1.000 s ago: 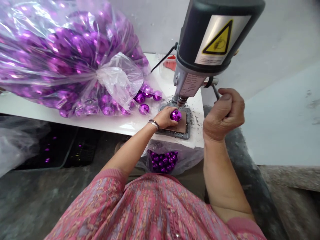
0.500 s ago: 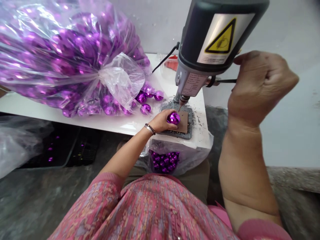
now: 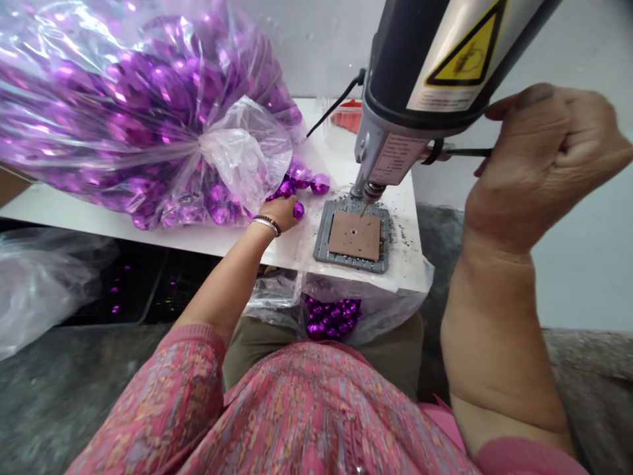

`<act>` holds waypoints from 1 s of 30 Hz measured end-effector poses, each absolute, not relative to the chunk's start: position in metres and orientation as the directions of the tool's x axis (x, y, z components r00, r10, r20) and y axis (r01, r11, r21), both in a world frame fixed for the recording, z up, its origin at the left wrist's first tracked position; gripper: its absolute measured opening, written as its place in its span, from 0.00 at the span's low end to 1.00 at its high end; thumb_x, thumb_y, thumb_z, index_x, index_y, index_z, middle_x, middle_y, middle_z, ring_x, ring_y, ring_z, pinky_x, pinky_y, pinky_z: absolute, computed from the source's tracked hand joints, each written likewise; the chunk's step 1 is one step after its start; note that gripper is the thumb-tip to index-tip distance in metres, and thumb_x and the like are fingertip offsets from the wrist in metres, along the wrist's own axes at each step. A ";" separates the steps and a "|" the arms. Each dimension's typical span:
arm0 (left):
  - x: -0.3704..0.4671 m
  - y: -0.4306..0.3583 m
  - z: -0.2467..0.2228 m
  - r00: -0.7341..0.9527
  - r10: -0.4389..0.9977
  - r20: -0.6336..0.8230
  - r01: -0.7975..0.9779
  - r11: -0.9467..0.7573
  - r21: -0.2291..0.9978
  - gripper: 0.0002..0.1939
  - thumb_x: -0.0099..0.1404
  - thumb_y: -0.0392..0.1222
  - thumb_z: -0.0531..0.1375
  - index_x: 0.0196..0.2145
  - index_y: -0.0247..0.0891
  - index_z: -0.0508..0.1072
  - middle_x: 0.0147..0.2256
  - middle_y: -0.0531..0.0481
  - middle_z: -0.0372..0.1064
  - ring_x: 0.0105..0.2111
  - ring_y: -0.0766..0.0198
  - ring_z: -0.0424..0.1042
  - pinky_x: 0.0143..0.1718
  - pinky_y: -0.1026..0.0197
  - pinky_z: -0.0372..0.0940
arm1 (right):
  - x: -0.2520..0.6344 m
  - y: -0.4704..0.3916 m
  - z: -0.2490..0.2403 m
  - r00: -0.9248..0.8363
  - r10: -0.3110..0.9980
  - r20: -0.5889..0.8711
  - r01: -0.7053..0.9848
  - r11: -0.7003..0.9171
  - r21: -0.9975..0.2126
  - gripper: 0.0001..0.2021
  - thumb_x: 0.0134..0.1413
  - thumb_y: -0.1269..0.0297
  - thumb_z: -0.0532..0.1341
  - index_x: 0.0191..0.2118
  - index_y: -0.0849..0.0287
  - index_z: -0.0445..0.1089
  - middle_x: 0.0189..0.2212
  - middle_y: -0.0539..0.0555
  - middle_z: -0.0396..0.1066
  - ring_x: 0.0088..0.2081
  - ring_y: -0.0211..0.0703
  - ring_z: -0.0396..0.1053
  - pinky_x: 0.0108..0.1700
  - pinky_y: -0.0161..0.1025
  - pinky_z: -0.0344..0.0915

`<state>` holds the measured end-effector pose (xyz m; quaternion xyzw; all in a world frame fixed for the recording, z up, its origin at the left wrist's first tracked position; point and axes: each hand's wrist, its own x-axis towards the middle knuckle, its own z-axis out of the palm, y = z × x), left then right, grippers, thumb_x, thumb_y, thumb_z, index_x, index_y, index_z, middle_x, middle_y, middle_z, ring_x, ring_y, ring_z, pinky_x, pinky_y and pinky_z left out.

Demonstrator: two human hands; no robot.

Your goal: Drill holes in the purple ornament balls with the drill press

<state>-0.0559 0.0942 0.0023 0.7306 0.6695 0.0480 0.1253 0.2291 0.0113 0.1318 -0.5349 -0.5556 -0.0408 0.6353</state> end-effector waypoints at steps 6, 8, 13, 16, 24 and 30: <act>-0.062 0.078 -0.002 0.142 0.989 0.040 0.826 -0.141 0.545 0.36 0.55 0.46 0.70 0.61 0.40 0.73 0.54 0.39 0.77 0.53 0.43 0.76 0.57 0.46 0.71 | 0.220 0.009 0.139 0.454 0.558 0.695 0.625 0.357 -0.695 0.21 0.65 0.53 0.55 0.38 0.67 0.78 0.31 0.48 0.75 0.33 0.21 0.64 0.43 0.33 0.59; -0.059 0.072 0.002 0.212 0.977 0.029 0.624 -0.158 0.765 0.40 0.56 0.52 0.69 0.65 0.40 0.69 0.56 0.40 0.76 0.52 0.48 0.77 0.56 0.48 0.72 | 0.217 0.007 0.141 0.477 0.567 0.672 0.601 0.347 -0.720 0.20 0.64 0.55 0.55 0.37 0.67 0.77 0.30 0.47 0.74 0.32 0.20 0.63 0.42 0.32 0.58; -0.040 0.057 0.000 0.421 0.904 -0.080 0.139 0.023 0.990 0.41 0.58 0.61 0.66 0.65 0.43 0.68 0.54 0.39 0.77 0.44 0.53 0.80 0.44 0.51 0.74 | 0.215 0.005 0.143 0.478 0.560 0.676 0.551 0.408 -0.728 0.15 0.63 0.64 0.55 0.34 0.67 0.77 0.29 0.46 0.74 0.34 0.19 0.65 0.42 0.29 0.57; -0.025 0.052 -0.006 0.452 0.871 -0.191 0.010 0.209 0.978 0.34 0.60 0.64 0.64 0.57 0.42 0.72 0.49 0.39 0.79 0.43 0.53 0.81 0.43 0.50 0.74 | 0.217 0.007 0.143 0.470 0.560 0.682 0.538 0.432 -0.724 0.14 0.63 0.65 0.56 0.34 0.69 0.77 0.29 0.46 0.74 0.34 0.18 0.66 0.41 0.26 0.57; -0.001 0.043 -0.008 0.497 0.787 -0.364 -0.288 0.546 0.787 0.24 0.68 0.60 0.57 0.46 0.35 0.75 0.35 0.42 0.80 0.26 0.65 0.73 0.26 0.64 0.66 | 0.218 0.007 0.142 0.464 0.588 0.663 0.514 0.431 -0.742 0.17 0.63 0.60 0.56 0.35 0.69 0.76 0.28 0.43 0.72 0.36 0.16 0.66 0.44 0.26 0.58; 0.006 0.048 0.003 0.474 0.803 -0.362 -0.248 0.516 0.820 0.29 0.67 0.40 0.62 0.65 0.41 0.66 0.29 0.54 0.74 0.23 0.67 0.74 0.23 0.69 0.62 | 0.217 0.006 0.142 0.481 0.582 0.655 0.527 0.406 -0.747 0.15 0.64 0.61 0.57 0.33 0.68 0.74 0.26 0.44 0.69 0.37 0.18 0.67 0.44 0.27 0.59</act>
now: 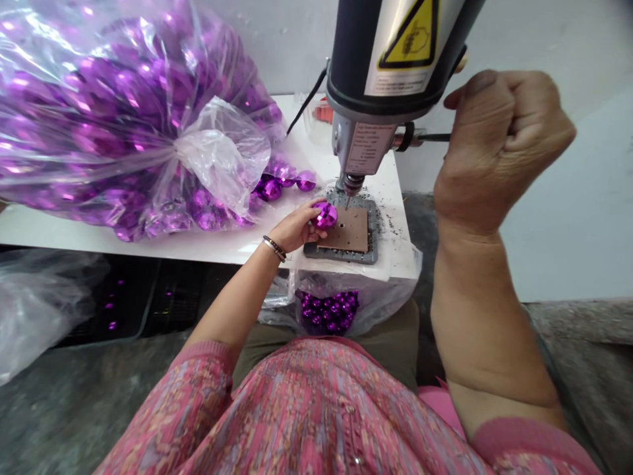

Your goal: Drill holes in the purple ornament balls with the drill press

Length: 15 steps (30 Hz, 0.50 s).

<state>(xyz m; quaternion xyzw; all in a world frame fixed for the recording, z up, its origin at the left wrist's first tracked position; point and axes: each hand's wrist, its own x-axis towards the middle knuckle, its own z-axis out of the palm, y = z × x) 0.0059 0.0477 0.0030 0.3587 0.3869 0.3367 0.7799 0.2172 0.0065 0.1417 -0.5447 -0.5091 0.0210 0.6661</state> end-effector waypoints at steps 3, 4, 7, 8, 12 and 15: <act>0.009 0.049 0.007 0.474 0.803 -0.361 -0.270 0.523 0.809 0.30 0.72 0.44 0.60 0.69 0.45 0.62 0.31 0.54 0.75 0.22 0.67 0.73 0.23 0.68 0.63 | 0.217 0.009 0.141 0.478 0.563 0.674 0.544 0.413 -0.731 0.13 0.64 0.65 0.59 0.31 0.66 0.72 0.25 0.46 0.66 0.37 0.22 0.69 0.45 0.28 0.61; 0.010 0.049 0.007 0.475 0.797 -0.372 -0.297 0.543 0.785 0.27 0.73 0.46 0.60 0.68 0.45 0.63 0.32 0.52 0.75 0.22 0.67 0.72 0.22 0.69 0.62 | 0.218 0.010 0.140 0.476 0.557 0.681 0.552 0.413 -0.724 0.12 0.64 0.66 0.59 0.30 0.66 0.72 0.25 0.47 0.66 0.36 0.23 0.69 0.45 0.29 0.61; 0.010 0.046 0.006 0.484 0.772 -0.411 -0.393 0.612 0.686 0.22 0.76 0.54 0.57 0.61 0.40 0.70 0.35 0.46 0.78 0.20 0.72 0.65 0.20 0.70 0.56 | 0.218 0.011 0.140 0.456 0.564 0.688 0.580 0.398 -0.711 0.12 0.65 0.65 0.59 0.31 0.65 0.72 0.26 0.48 0.68 0.33 0.24 0.66 0.42 0.30 0.60; 0.010 0.044 0.006 0.487 0.768 -0.416 -0.423 0.624 0.657 0.23 0.76 0.56 0.56 0.59 0.39 0.72 0.37 0.44 0.79 0.20 0.73 0.63 0.19 0.70 0.55 | 0.219 0.011 0.140 0.453 0.568 0.687 0.587 0.390 -0.709 0.12 0.65 0.65 0.59 0.32 0.65 0.72 0.27 0.48 0.69 0.33 0.25 0.66 0.42 0.31 0.60; 0.007 0.034 0.006 0.482 0.774 -0.411 -0.501 0.628 0.595 0.21 0.77 0.55 0.55 0.52 0.36 0.76 0.44 0.40 0.79 0.20 0.77 0.57 0.19 0.71 0.53 | 0.219 0.011 0.141 0.450 0.578 0.681 0.599 0.371 -0.710 0.12 0.65 0.64 0.59 0.31 0.65 0.72 0.27 0.49 0.68 0.33 0.25 0.66 0.41 0.31 0.59; 0.005 0.028 0.004 0.482 0.772 -0.414 -0.511 0.632 0.583 0.21 0.76 0.56 0.56 0.49 0.35 0.77 0.45 0.39 0.79 0.20 0.77 0.55 0.18 0.71 0.51 | 0.219 0.012 0.142 0.462 0.564 0.685 0.581 0.391 -0.714 0.13 0.65 0.65 0.58 0.30 0.66 0.72 0.25 0.48 0.67 0.34 0.24 0.67 0.41 0.31 0.59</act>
